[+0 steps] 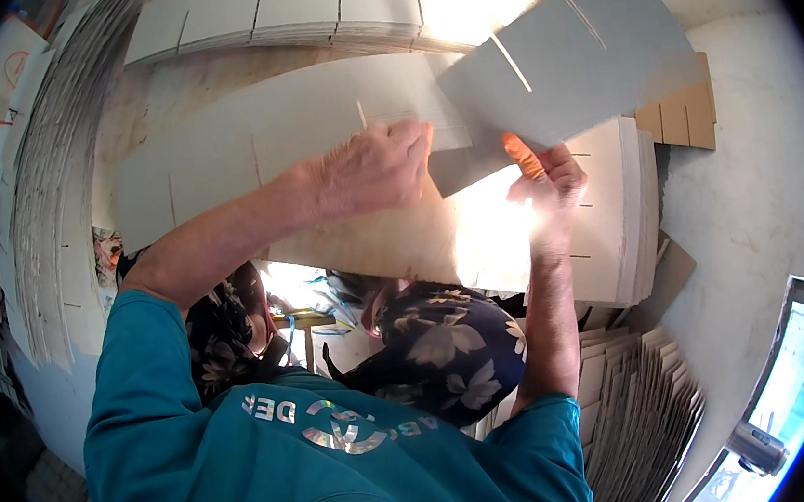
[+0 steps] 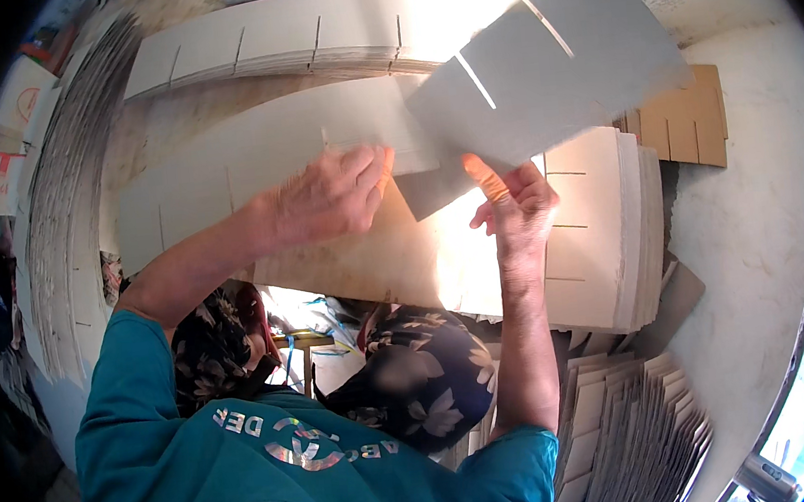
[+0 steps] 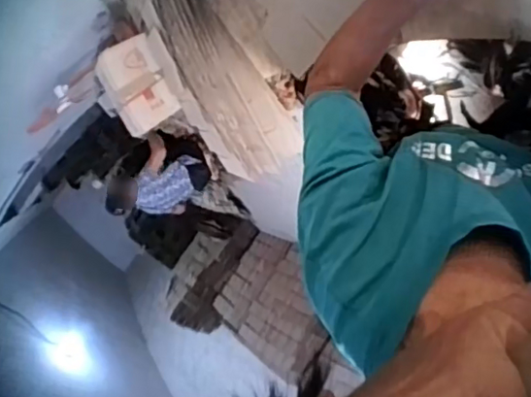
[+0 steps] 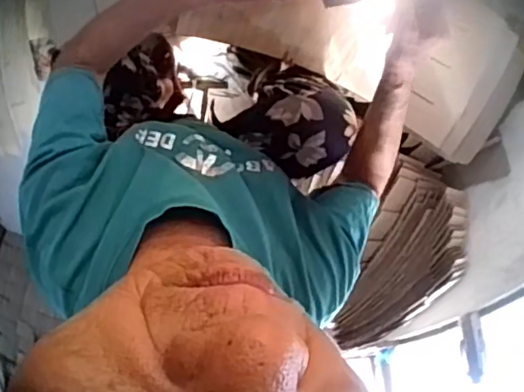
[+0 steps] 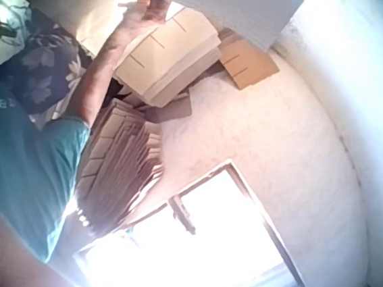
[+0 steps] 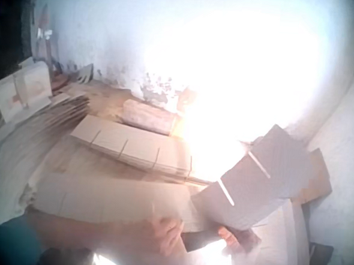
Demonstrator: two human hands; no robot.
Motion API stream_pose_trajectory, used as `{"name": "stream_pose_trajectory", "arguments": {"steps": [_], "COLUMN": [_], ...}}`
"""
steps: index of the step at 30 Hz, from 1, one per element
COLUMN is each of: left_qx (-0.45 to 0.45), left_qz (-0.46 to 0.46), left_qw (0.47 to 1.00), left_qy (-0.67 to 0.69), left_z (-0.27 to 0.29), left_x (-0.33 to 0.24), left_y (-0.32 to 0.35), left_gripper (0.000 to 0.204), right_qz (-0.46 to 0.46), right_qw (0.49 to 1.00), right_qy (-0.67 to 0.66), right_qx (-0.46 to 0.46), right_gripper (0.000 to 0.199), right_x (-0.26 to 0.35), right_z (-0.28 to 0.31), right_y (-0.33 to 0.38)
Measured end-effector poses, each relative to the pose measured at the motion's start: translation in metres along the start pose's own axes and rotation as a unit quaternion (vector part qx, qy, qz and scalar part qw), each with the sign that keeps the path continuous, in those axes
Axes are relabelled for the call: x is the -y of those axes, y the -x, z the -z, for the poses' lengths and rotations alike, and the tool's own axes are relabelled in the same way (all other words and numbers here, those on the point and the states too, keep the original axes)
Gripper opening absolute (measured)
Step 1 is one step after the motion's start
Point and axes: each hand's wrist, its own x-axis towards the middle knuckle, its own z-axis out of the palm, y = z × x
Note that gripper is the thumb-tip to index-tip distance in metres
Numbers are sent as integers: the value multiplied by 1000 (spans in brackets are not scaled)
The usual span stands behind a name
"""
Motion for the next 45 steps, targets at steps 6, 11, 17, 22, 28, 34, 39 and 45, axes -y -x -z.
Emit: {"name": "stream_pose_trajectory", "arguments": {"steps": [6,11,17,22,28,34,39,45], "left_qx": [2,-70,96,66,115,-12,-60,-61], "left_qz": [-22,198,387,273,208,209,177,68], "left_qw": [993,933,913,959,970,977,982,996], "left_qy": [114,293,82,-18,-50,-47,-15,22], "left_z": [20,9,-83,-127,-115,-107,-89,-38], "left_x": [-38,3,112,109,105,118,98,72], "left_y": [3,8,16,38,34,16,4,-10], "left_gripper": [39,54,67,55,32,25,42,47], "right_qz": [-21,-2,-42,-28,-39,-25,-27,-28], "right_qw": [998,999,999,999,999,1000,1000,1000], "right_qy": [61,-14,14,27,15,6,16,4], "right_qx": [-9,-31,-27,-13,-22,-10,2,11], "right_gripper": [9,11,9,5,7,10,14,16], "right_x": [14,-3,15,11,9,9,7,5], "right_z": [-20,-31,-40,-39,-41,-41,-39,-35], "right_y": [2,3,3,2,3,4,-1,-3]}}
